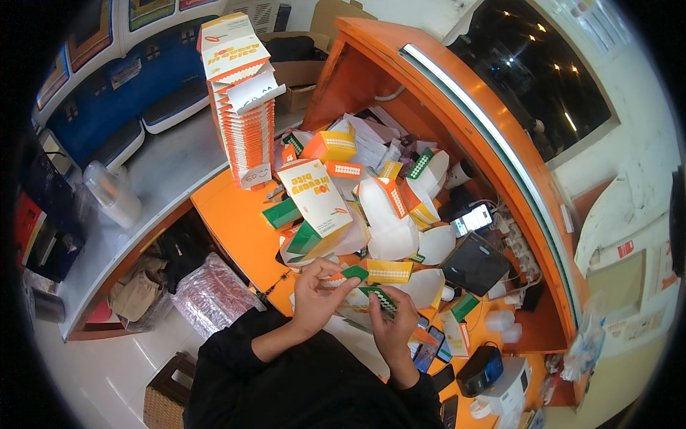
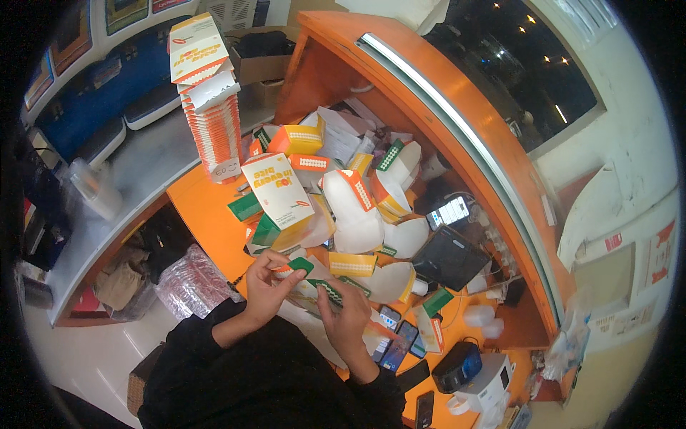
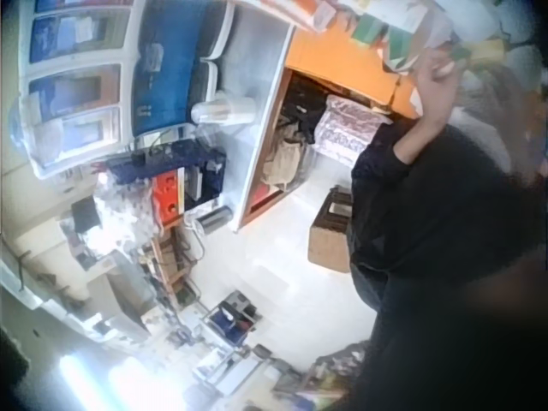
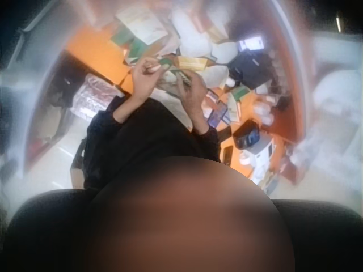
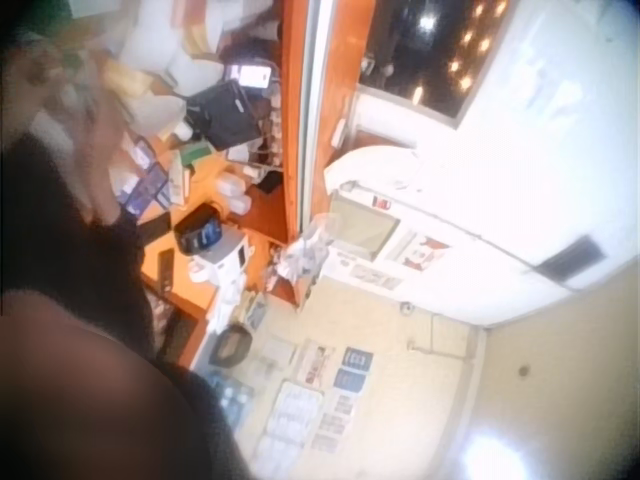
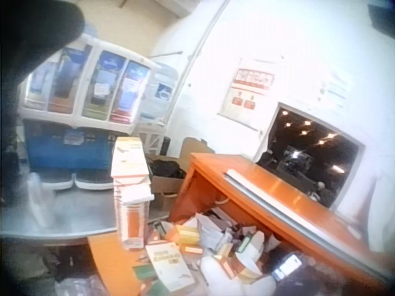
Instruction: The person assembles small printed cardboard boxes by folding and interlocking the flaps. They handle multiple flat pieces, fold them into shape, and place the completed boxes on the counter. The process is repeated for several units.
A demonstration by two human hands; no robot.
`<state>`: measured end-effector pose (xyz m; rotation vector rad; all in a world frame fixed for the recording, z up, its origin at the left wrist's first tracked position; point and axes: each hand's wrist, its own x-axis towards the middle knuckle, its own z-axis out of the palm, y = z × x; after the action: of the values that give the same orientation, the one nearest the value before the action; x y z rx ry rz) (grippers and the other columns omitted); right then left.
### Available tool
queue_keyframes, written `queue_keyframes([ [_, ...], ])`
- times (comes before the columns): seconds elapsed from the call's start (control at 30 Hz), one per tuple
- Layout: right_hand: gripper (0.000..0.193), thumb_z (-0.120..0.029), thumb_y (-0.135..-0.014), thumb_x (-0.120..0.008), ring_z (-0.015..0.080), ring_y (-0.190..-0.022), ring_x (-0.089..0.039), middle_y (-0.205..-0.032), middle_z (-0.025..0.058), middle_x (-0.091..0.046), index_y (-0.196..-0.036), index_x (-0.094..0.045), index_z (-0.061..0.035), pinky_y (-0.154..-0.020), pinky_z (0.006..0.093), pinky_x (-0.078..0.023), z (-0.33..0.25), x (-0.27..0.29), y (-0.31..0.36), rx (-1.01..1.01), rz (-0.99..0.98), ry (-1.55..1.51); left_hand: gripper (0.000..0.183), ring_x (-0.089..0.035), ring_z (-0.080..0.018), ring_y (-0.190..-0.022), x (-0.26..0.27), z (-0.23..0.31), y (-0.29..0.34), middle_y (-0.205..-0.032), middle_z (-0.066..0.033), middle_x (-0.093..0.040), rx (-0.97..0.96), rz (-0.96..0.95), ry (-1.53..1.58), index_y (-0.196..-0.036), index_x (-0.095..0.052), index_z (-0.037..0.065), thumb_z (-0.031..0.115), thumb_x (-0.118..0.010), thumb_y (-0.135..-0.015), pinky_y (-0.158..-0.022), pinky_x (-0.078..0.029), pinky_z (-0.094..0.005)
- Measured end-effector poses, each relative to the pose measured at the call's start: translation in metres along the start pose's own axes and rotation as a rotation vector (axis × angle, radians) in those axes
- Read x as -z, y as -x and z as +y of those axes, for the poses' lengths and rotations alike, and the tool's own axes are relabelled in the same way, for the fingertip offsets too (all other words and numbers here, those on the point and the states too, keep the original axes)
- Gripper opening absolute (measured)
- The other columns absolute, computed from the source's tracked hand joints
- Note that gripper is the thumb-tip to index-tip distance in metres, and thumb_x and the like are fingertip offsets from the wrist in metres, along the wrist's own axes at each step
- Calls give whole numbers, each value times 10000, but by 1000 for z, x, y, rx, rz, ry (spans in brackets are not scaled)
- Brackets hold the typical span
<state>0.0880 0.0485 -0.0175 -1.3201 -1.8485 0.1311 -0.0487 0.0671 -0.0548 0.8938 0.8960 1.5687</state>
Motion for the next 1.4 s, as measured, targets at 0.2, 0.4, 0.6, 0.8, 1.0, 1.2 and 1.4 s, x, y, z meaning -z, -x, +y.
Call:
queue_keyframes([
  [0.2,236,-40,-657,-715,260,-772,-609,-861,78,-641,-843,-576,-83,-671,356,-478,5,-1,0,287,88,23,135,-578,-72,-772,3,2,-5,-818,-58,-600,24,-33,181,-838,-482,14,32,-616,-824,-642,-473,-186],
  [0.4,243,-52,-652,-713,262,-973,-584,-957,40,-643,-835,-565,-111,-811,400,-478,5,10,1,518,-66,112,104,-538,-51,-609,10,4,-7,-684,-40,-589,138,-246,79,-783,-501,7,25,-587,-838,-527,-419,-181],
  [0.6,233,-50,-674,-696,257,-992,-578,-956,44,-632,-860,-565,-102,-892,444,-422,-1,11,4,296,-162,86,135,-514,-57,-558,10,10,-4,-662,-36,-594,2,-368,-69,-723,-519,25,51,-594,-832,-529,-404,-198],
  [0.8,250,10,-676,-675,260,-969,-586,-967,64,-622,-872,-546,-77,-938,498,-376,-3,11,2,197,-231,-60,154,-488,-111,-585,13,18,-7,-583,12,-579,-208,-420,-321,-665,-550,84,95,-641,-790,-676,-329,-273],
  [1.0,296,86,-702,-604,268,-895,-610,-906,115,-622,-909,-474,-83,-977,528,-334,-4,12,11,215,-162,-135,142,-478,-110,-585,7,18,-2,-567,25,-569,-173,-401,-227,-674,-559,96,99,-659,-775,-706,-305,-264],
  [1.2,299,66,-699,-631,257,-893,-603,-944,95,-612,-922,-499,-82,-987,525,-315,-2,14,9,159,-267,-242,135,-479,-101,-568,12,20,-2,-564,33,-564,-257,-425,-292,-681,-563,101,94,-662,-773,-706,-301,-266],
  [1.4,274,97,-724,-583,239,-876,-612,-907,113,-623,-898,-468,-81,-1004,535,-290,-5,15,12,188,-183,-192,136,-485,-92,-567,11,19,0,-565,39,-566,-240,-396,-250,-682,-561,106,94,-662,-772,-709,-302,-269],
])
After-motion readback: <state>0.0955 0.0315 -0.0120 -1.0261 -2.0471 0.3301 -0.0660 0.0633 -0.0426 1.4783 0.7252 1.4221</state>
